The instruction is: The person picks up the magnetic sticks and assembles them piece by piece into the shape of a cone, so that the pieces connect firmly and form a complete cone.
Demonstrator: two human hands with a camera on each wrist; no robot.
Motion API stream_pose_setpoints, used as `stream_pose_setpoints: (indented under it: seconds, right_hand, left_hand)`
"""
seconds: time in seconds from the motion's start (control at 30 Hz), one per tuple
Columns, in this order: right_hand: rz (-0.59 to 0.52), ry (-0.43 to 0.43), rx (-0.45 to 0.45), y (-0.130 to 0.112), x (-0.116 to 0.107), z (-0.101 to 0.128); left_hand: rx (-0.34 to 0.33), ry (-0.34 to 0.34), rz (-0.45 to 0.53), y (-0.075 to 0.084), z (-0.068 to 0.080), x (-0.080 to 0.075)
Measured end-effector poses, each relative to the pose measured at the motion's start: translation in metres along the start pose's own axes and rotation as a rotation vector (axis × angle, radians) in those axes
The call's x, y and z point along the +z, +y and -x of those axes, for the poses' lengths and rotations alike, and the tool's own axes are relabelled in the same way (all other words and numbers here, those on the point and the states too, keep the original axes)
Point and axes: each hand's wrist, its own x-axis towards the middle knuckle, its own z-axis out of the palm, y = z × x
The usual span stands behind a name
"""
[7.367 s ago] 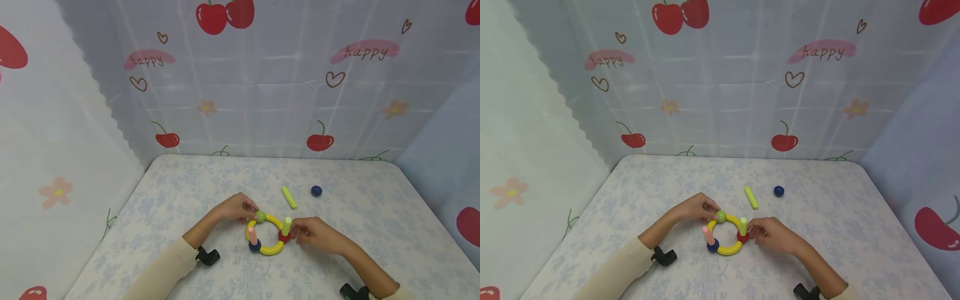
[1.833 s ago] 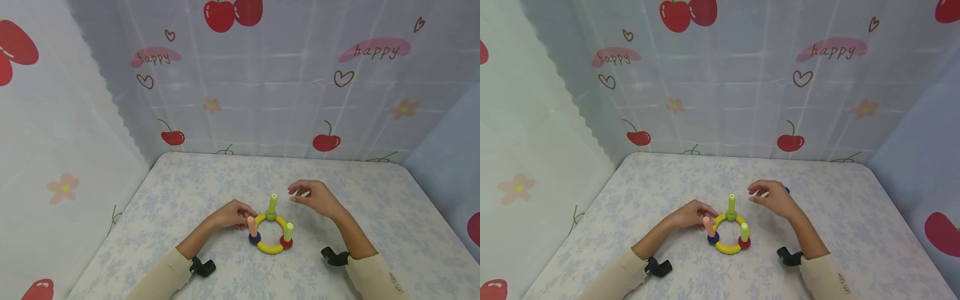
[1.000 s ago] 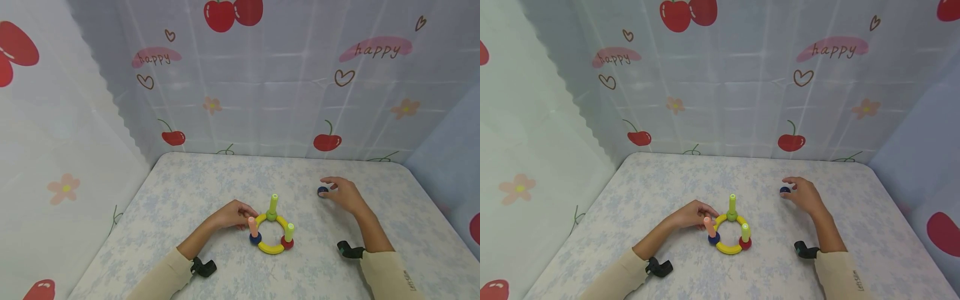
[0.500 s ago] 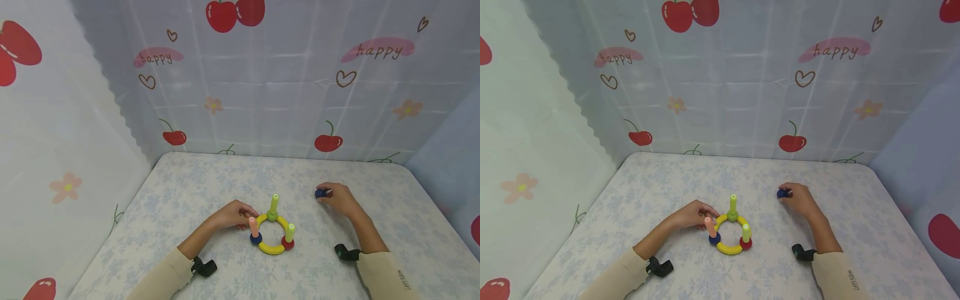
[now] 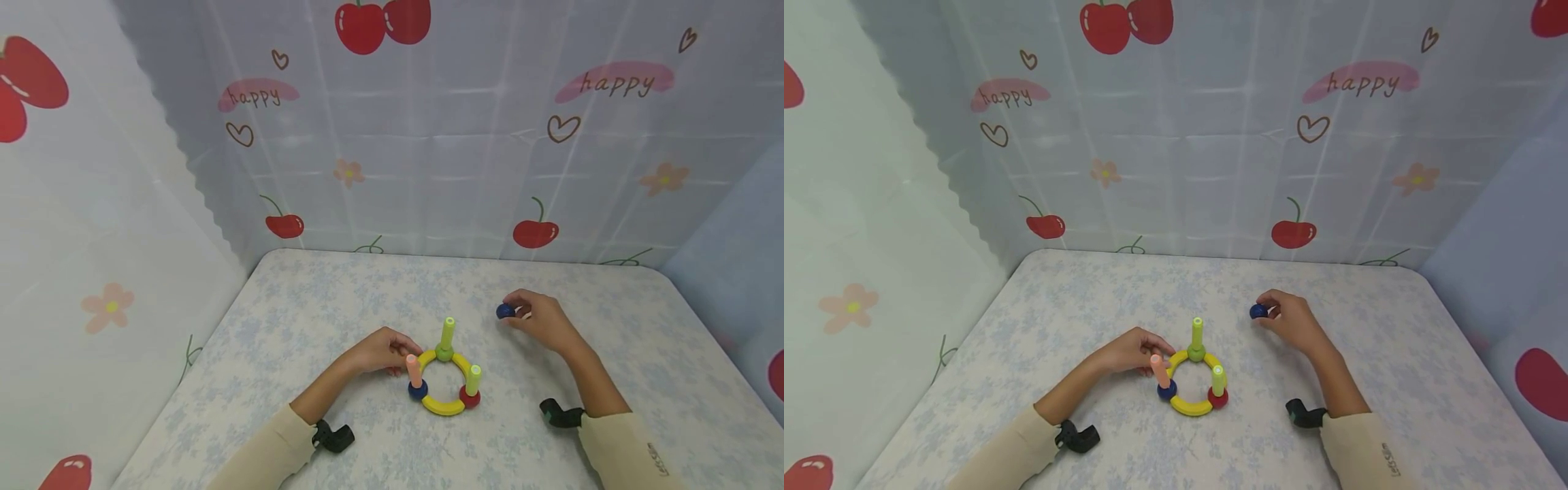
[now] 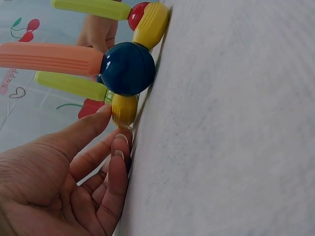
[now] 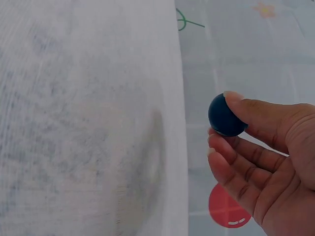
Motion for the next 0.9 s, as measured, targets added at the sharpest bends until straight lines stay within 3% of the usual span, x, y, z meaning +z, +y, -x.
stream_pose_setpoints:
  seconds: [0.9]
  right_hand:
    - [-0.197,0.097,-0.182,-0.084,0.009,0.014]
  left_hand:
    - [0.004,0.009,-0.010,0.003,0.001,0.000]
